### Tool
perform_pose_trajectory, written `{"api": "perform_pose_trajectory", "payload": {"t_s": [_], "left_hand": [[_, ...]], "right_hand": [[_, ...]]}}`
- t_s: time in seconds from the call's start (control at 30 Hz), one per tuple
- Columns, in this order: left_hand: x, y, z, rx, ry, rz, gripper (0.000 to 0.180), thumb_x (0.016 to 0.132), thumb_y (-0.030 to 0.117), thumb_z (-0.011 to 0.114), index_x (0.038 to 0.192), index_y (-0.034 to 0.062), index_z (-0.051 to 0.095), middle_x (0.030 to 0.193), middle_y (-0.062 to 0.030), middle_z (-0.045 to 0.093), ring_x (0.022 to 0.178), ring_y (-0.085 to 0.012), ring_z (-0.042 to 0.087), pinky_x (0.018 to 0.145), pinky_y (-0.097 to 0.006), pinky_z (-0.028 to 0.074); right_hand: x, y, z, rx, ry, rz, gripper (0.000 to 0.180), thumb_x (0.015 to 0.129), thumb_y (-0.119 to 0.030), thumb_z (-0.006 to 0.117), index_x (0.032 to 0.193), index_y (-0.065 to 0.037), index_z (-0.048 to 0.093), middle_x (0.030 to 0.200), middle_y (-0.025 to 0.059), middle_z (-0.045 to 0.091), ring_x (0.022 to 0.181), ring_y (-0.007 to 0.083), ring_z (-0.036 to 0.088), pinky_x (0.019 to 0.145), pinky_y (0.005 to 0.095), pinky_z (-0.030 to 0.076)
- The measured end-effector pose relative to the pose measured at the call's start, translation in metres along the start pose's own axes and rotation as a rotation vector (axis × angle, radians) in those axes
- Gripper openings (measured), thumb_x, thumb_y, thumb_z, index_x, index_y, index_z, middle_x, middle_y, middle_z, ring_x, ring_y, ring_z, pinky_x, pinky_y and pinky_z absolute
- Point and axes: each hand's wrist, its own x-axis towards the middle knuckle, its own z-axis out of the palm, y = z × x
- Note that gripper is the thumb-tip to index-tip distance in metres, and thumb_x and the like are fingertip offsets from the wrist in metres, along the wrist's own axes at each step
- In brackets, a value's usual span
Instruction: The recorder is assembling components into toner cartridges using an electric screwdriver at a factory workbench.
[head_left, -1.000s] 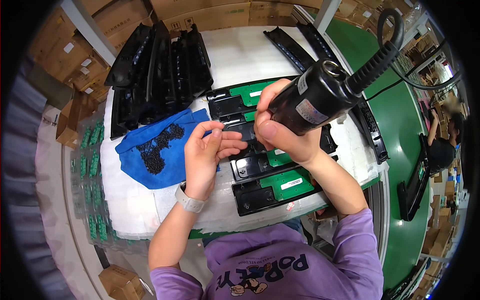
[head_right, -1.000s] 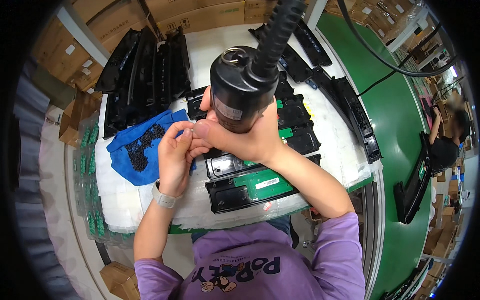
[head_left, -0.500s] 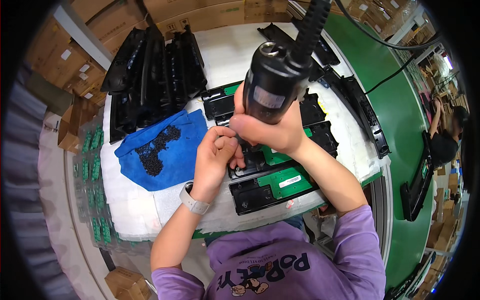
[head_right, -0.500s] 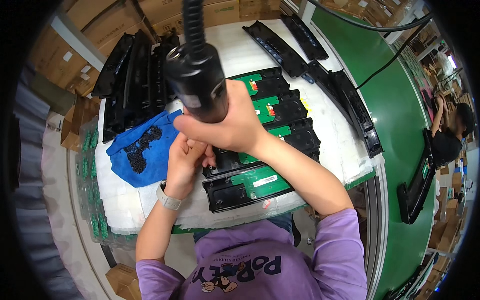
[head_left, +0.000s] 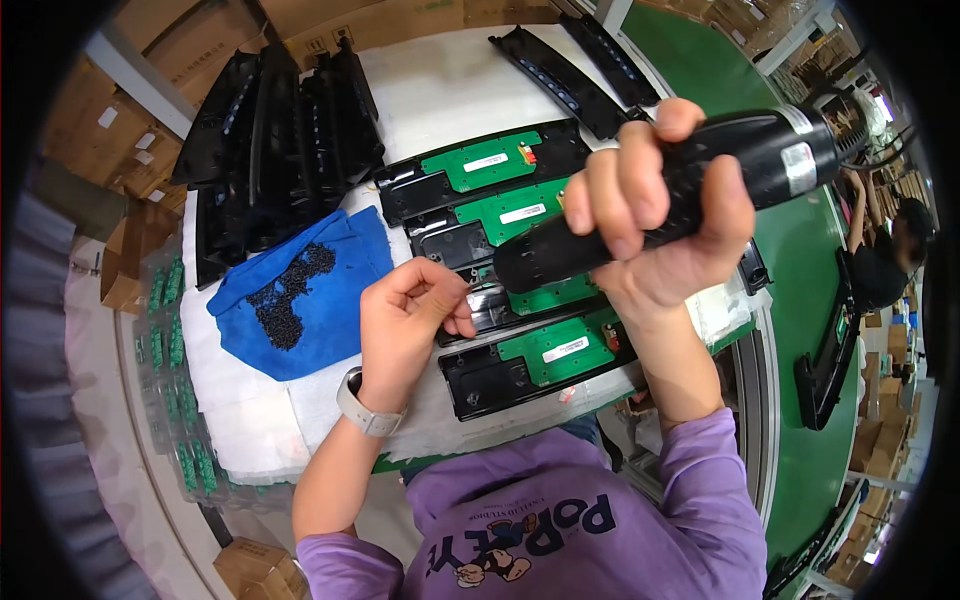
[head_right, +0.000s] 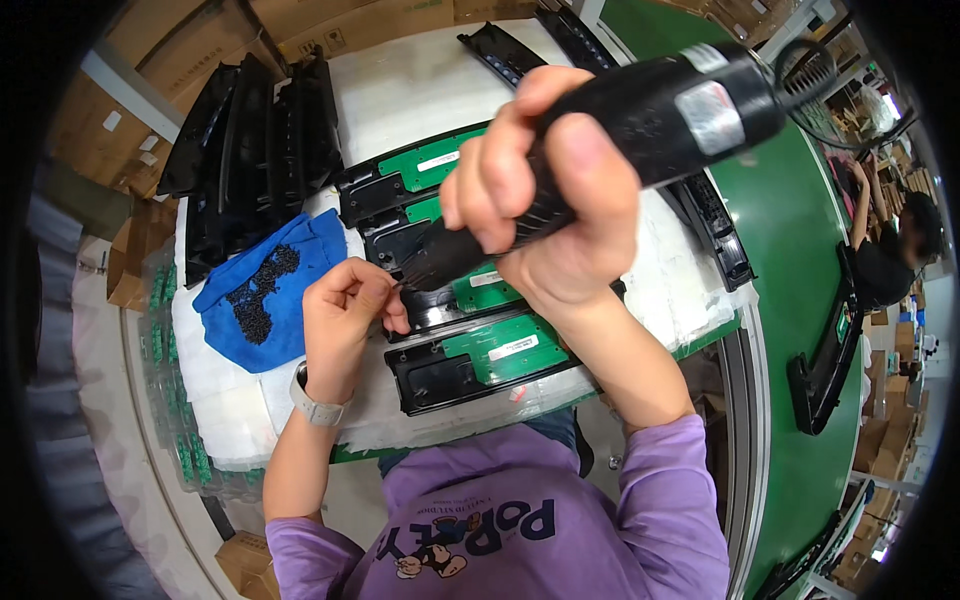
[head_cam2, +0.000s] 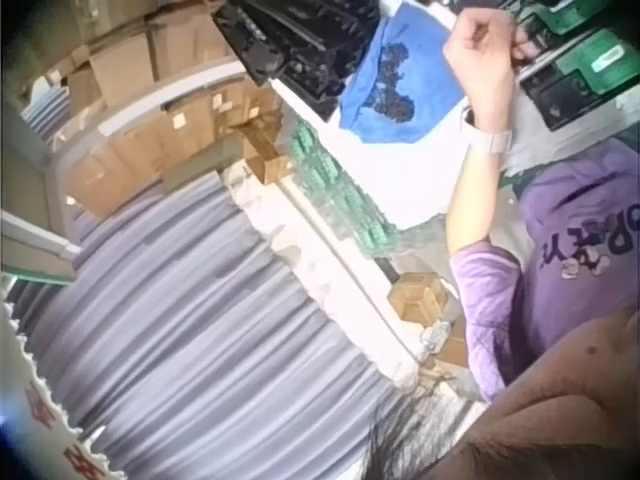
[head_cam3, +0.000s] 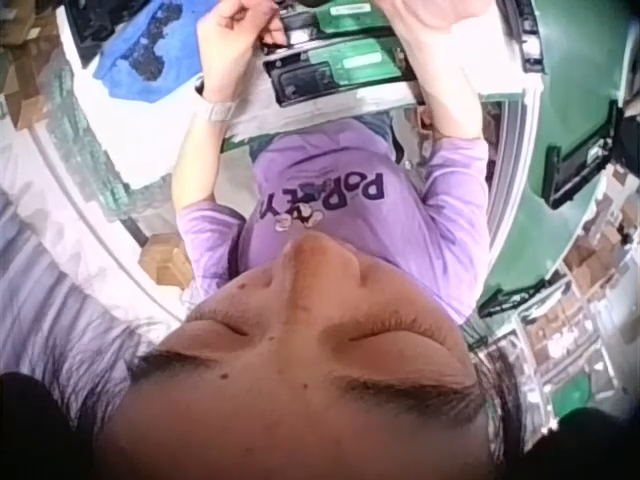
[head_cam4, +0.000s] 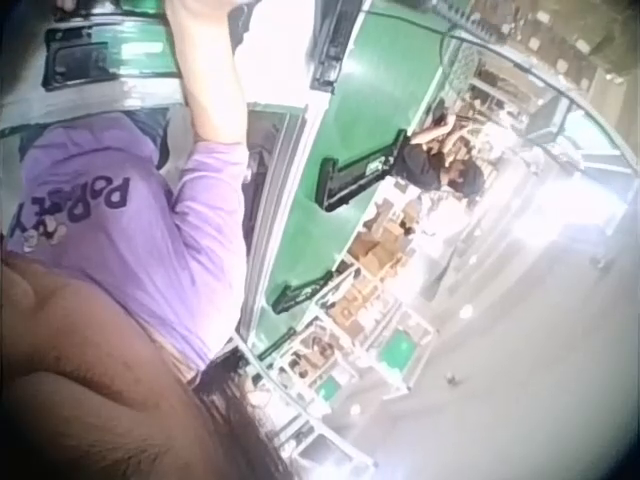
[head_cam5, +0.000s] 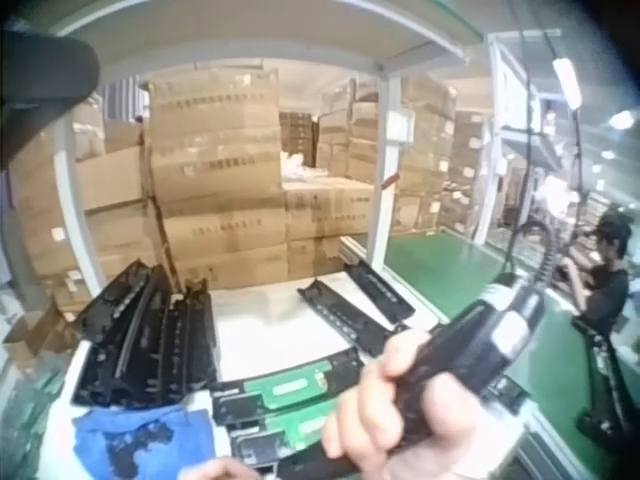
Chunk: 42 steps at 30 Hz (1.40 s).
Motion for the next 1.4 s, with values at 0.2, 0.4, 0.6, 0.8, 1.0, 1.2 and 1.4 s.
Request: {"api": "perform_pose_trajectory", "payload": {"t_s": [0.2, 0.4, 0.6, 0.8, 1.0, 1.2, 1.4], "left_hand": [[-0.003, 0.001, 0.005, -0.012, -0.057, -0.028, 0.007, 0.082, 0.003, 0.062, 0.081, -0.0015, 0.057, 0.067, -0.0067, 0.062, 0.060, -0.0110, 0.062, 0.055, -0.018, 0.046], [-0.002, -0.002, 0.006, -0.004, -0.058, -0.048, 0.005, 0.081, 0.000, 0.061, 0.082, -0.0023, 0.057, 0.068, -0.0079, 0.063, 0.060, -0.0118, 0.063, 0.055, -0.018, 0.047], [-0.005, 0.000, 0.009, -0.044, -0.065, -0.112, 0.005, 0.081, -0.001, 0.061, 0.084, -0.0036, 0.058, 0.067, -0.0083, 0.063, 0.061, -0.0127, 0.063, 0.055, -0.017, 0.047], [-0.010, -0.004, 0.014, -0.026, -0.010, 0.024, 0.004, 0.080, -0.003, 0.061, 0.084, -0.0034, 0.058, 0.068, -0.0070, 0.062, 0.060, -0.0109, 0.062, 0.052, -0.017, 0.046], [-0.013, 0.006, 0.018, -0.074, -0.021, -0.051, 0.015, 0.075, 0.005, 0.070, 0.084, 0.0003, 0.059, 0.063, -0.0048, 0.061, 0.053, -0.0085, 0.058, 0.046, -0.019, 0.041], [-0.013, 0.014, 0.018, 0.969, -0.429, 0.714, 0.026, 0.076, 0.029, 0.068, 0.087, 0.0052, 0.063, 0.050, -0.0017, 0.050, 0.043, -0.0157, 0.052, 0.039, -0.027, 0.039], [-0.013, -0.002, 0.016, 1.211, -0.591, 0.693, 0.026, 0.075, 0.033, 0.067, 0.079, 0.0077, 0.063, 0.051, -0.0011, 0.047, 0.042, -0.0173, 0.049, 0.039, -0.030, 0.037]], "right_hand": [[-0.005, -0.005, -0.004, 0.033, 0.089, 0.001, 0.030, 0.089, -0.032, 0.042, 0.104, -0.006, 0.047, 0.059, 0.0036, 0.046, 0.039, 0.0134, 0.041, 0.047, 0.0330, 0.042], [-0.006, -0.004, -0.005, 0.004, 0.081, 0.045, 0.030, 0.089, -0.031, 0.043, 0.104, -0.005, 0.046, 0.057, 0.0038, 0.044, 0.039, 0.0133, 0.041, 0.045, 0.0319, 0.042], [-0.006, -0.007, 0.000, -0.024, 0.163, 0.101, 0.025, 0.088, -0.029, 0.044, 0.099, -0.006, 0.047, 0.057, 0.0035, 0.044, 0.039, 0.0137, 0.040, 0.045, 0.0323, 0.041], [-0.015, -0.006, -0.002, -0.015, 0.393, 0.085, 0.025, 0.089, -0.031, 0.046, 0.094, -0.007, 0.049, 0.057, 0.0019, 0.045, 0.042, 0.0140, 0.040, 0.048, 0.0329, 0.040], [-0.012, -0.019, -0.010, 0.081, 0.342, 0.188, 0.025, 0.088, -0.028, 0.047, 0.095, -0.004, 0.051, 0.057, 0.0022, 0.045, 0.040, 0.0130, 0.041, 0.045, 0.0318, 0.040], [-0.015, -0.037, -0.005, -0.444, 0.004, 0.456, 0.043, 0.074, -0.027, 0.063, 0.097, 0.001, 0.040, 0.053, 0.0010, 0.041, 0.036, 0.0095, 0.040, 0.038, 0.0246, 0.036], [-0.022, -0.029, -0.001, -0.299, 0.085, 0.500, 0.026, 0.064, -0.006, 0.069, 0.086, 0.001, 0.056, 0.061, 0.0020, 0.056, 0.047, 0.0055, 0.049, 0.042, 0.0179, 0.036]]}}
